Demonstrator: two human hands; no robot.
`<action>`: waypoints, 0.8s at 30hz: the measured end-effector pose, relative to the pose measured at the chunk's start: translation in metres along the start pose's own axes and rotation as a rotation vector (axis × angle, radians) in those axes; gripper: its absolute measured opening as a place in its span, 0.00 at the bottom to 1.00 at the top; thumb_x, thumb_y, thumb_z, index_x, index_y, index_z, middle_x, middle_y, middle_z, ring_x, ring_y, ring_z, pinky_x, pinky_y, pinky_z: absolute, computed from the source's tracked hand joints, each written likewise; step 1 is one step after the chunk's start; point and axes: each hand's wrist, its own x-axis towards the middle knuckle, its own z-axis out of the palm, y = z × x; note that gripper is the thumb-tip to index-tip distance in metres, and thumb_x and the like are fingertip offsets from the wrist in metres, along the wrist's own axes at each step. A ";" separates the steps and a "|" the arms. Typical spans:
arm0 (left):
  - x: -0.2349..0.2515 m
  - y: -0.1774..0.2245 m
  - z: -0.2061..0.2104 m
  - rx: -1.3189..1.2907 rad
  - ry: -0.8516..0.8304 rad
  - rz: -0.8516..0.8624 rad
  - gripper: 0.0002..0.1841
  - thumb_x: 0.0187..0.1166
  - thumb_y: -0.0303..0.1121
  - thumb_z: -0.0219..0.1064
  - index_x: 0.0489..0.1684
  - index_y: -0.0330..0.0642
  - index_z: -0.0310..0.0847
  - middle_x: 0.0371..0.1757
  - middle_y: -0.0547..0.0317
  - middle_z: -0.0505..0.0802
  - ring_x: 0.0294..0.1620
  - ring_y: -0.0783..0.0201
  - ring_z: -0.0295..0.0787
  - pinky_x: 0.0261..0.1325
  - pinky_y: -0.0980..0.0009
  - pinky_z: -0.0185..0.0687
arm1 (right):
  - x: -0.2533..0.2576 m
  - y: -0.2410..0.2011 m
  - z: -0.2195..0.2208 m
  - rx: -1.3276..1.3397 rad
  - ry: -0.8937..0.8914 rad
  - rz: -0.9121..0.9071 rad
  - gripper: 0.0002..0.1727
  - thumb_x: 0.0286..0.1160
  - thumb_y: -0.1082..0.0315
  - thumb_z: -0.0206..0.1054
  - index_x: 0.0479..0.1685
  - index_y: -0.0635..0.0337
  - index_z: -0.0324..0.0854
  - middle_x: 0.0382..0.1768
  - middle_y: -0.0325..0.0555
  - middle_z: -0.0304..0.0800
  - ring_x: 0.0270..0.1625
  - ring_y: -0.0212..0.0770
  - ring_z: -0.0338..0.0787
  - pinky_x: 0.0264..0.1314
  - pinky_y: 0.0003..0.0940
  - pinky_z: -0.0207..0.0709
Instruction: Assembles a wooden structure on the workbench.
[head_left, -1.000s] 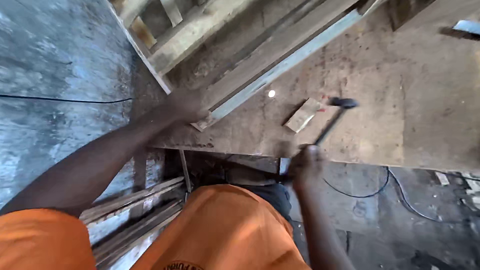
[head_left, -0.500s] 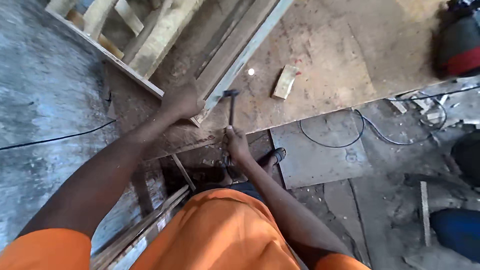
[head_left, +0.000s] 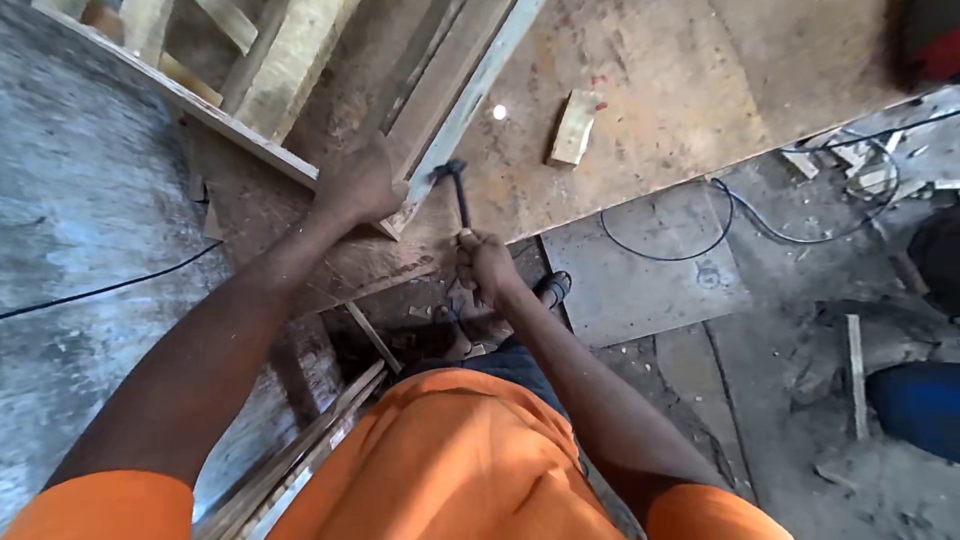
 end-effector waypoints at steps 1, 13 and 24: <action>-0.001 0.000 0.000 0.003 -0.005 -0.001 0.35 0.85 0.58 0.55 0.68 0.28 0.68 0.52 0.31 0.89 0.58 0.31 0.87 0.55 0.32 0.77 | 0.002 -0.001 0.001 -0.004 0.002 -0.010 0.19 0.98 0.58 0.42 0.43 0.58 0.74 0.11 0.31 0.59 0.08 0.27 0.58 0.09 0.22 0.56; 0.004 -0.014 -0.011 -0.191 -0.117 0.080 0.42 0.89 0.64 0.46 0.81 0.29 0.63 0.61 0.27 0.88 0.64 0.30 0.85 0.66 0.27 0.73 | -0.011 -0.030 -0.009 0.059 -0.077 0.019 0.21 0.98 0.56 0.42 0.43 0.57 0.75 0.11 0.29 0.56 0.09 0.26 0.57 0.10 0.21 0.56; 0.013 -0.015 -0.018 -0.414 -0.248 0.047 0.42 0.92 0.62 0.33 0.87 0.30 0.58 0.73 0.26 0.82 0.75 0.34 0.78 0.76 0.32 0.67 | -0.020 -0.038 -0.005 -0.015 -0.190 0.065 0.19 0.98 0.58 0.41 0.44 0.58 0.74 0.13 0.30 0.58 0.09 0.26 0.58 0.10 0.21 0.58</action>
